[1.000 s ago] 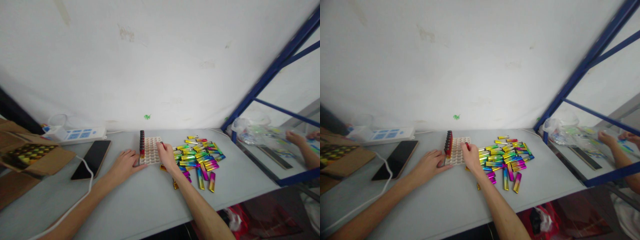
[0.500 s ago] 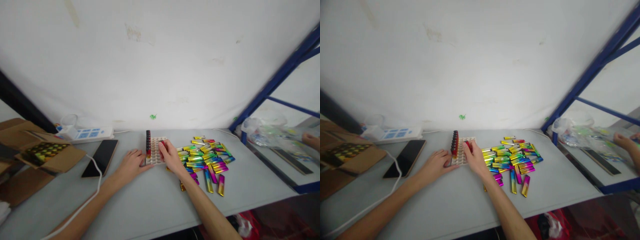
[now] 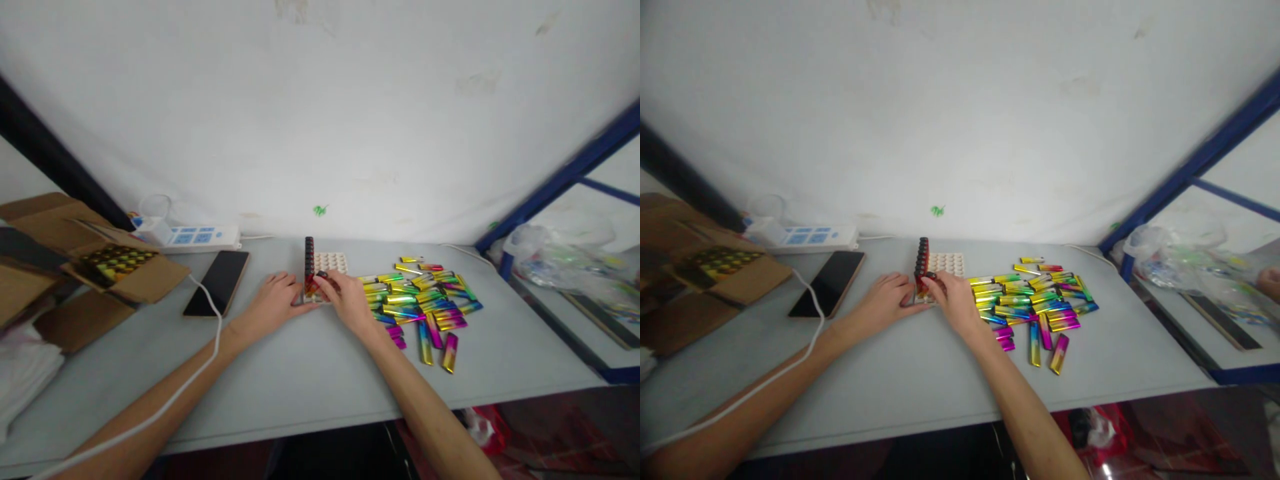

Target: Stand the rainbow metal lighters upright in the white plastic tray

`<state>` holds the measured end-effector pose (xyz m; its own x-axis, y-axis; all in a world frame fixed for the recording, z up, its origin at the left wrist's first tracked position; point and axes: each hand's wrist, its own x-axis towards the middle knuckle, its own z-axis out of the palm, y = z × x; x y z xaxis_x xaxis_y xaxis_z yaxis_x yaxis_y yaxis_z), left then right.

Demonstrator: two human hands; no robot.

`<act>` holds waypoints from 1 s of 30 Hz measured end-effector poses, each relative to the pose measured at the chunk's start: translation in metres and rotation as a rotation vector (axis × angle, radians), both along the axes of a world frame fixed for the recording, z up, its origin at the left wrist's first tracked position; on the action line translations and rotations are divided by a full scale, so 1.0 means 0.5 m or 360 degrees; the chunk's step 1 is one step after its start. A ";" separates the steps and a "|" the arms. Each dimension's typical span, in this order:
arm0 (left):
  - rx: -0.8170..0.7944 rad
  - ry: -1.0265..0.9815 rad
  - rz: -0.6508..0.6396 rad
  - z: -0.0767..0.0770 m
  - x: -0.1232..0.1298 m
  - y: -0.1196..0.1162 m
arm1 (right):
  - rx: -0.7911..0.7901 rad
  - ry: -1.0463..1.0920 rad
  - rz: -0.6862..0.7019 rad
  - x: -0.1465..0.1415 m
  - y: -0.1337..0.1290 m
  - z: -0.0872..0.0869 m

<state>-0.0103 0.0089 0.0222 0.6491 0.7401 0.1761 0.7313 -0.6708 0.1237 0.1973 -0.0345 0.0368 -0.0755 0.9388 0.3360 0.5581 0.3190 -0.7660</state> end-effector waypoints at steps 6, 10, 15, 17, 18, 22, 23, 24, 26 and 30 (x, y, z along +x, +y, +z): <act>-0.0018 -0.0127 0.0002 -0.005 0.001 0.000 | 0.0032 -0.0468 0.0261 0.006 0.010 0.013; 0.0002 -0.0138 -0.0003 -0.012 -0.001 0.004 | -0.0011 -0.0756 0.0168 -0.016 0.007 0.023; 0.0008 -0.0074 -0.0019 -0.007 -0.004 0.012 | 0.0048 -0.0837 0.0090 -0.018 -0.009 0.025; -0.0006 -0.0051 -0.0021 -0.002 -0.004 0.015 | 0.0080 -0.0848 0.0077 -0.009 -0.015 0.026; -0.0020 -0.0049 -0.0016 0.000 -0.004 0.016 | 0.0096 -0.0867 0.0067 -0.003 -0.019 0.027; -0.0027 -0.0108 0.0024 0.001 -0.002 0.015 | 0.0149 -0.0971 0.0039 0.017 -0.034 0.028; -0.0018 -0.0122 0.0030 0.000 -0.002 0.015 | 0.0162 -0.0988 0.0047 0.022 -0.037 0.027; -0.0015 -0.0137 0.0033 0.000 -0.002 0.015 | 0.0174 -0.0999 0.0060 0.026 -0.039 0.025; -0.0017 -0.0146 0.0035 -0.001 0.000 0.014 | 0.0190 -0.1009 0.0089 0.032 -0.040 0.022; -0.0025 -0.0102 0.0039 0.005 0.003 0.012 | 0.0176 -0.0992 0.0099 0.028 -0.036 0.016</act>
<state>-0.0086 0.0150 0.0247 0.6182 0.7588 0.2052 0.7378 -0.6502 0.1814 0.2115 -0.0525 0.0450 -0.3413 0.8888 0.3059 0.8665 0.4237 -0.2640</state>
